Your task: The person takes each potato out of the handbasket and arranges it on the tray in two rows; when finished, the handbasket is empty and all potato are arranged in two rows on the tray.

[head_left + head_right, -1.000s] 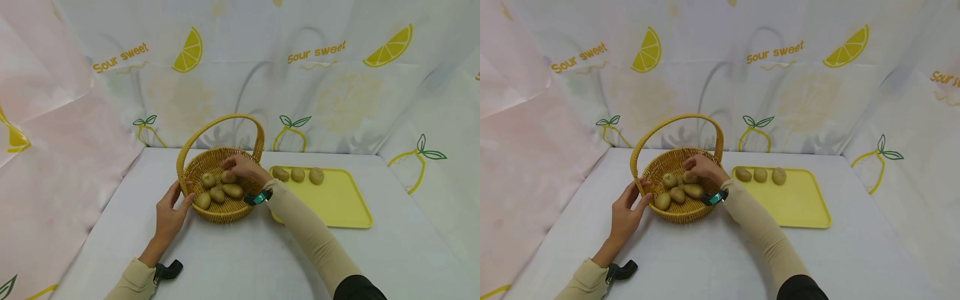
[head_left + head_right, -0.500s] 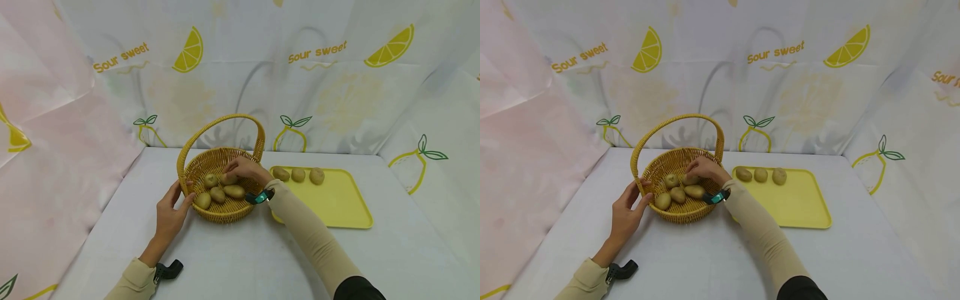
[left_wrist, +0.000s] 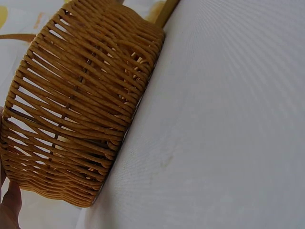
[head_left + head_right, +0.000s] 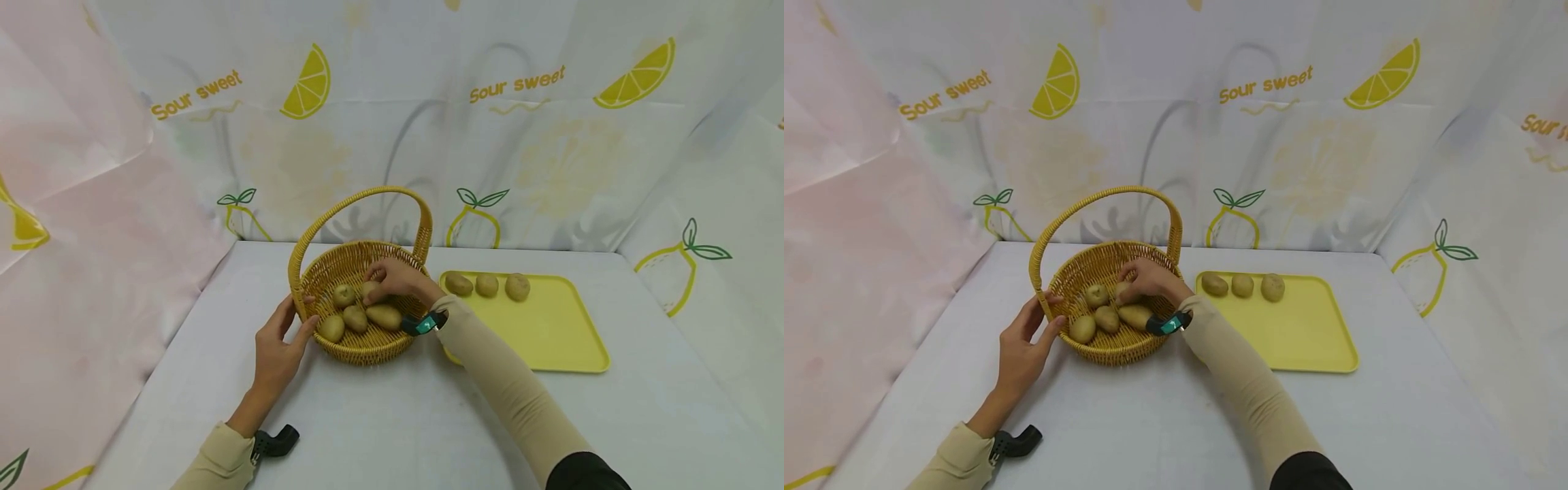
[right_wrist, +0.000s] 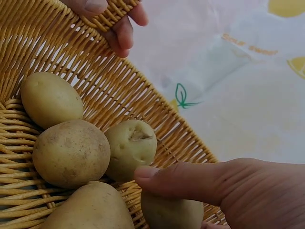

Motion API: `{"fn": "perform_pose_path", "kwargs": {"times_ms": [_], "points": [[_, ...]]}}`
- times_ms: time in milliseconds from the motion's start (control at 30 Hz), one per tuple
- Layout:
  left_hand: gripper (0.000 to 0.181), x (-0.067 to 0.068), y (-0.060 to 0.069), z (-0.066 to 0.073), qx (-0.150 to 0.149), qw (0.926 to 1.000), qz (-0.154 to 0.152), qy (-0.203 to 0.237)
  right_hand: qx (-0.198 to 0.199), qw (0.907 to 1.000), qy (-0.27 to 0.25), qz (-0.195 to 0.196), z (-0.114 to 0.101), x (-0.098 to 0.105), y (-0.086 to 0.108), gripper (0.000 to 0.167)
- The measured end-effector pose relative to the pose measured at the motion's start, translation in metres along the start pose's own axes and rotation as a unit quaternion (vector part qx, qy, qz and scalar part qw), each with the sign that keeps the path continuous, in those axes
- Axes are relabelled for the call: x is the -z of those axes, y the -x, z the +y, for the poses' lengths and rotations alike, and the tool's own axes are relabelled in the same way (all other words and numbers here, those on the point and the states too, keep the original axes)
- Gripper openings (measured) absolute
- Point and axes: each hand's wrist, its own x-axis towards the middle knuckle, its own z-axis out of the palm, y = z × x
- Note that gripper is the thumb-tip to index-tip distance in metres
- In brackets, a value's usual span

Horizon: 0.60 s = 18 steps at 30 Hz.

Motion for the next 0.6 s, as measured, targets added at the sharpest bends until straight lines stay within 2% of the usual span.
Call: {"fn": "perform_pose_path", "kwargs": {"times_ms": [167, 300, 500, 533, 600], "points": [[0.052, 0.0000, -0.0002, 0.0009, 0.000, 1.0000, 0.001, -0.001, 0.018, 0.9985, -0.009, 0.051, 0.0005, -0.0014, 0.0003, 0.042], [0.053, 0.0001, 0.0001, 0.0014, 0.006, 1.0000, 0.001, -0.002, 0.035, 0.9971, -0.016, 0.065, 0.0007, -0.0023, -0.0003, 0.048], [0.052, -0.0004, 0.0001, 0.0013, 0.011, 0.9999, 0.000, 0.000, 0.045, 0.9949, -0.022, 0.087, -0.0011, -0.0014, 0.0031, 0.043], [0.052, -0.0001, 0.0012, -0.0046, 0.010, 0.9999, -0.001, 0.001, 0.047, 0.9944, -0.024, 0.092, -0.0020, -0.0009, 0.0041, 0.042], [0.051, 0.0002, 0.0014, -0.0057, 0.010, 0.9999, -0.001, 0.000, 0.054, 0.9932, -0.029, 0.099, -0.0035, 0.0006, 0.0061, 0.040]]}}
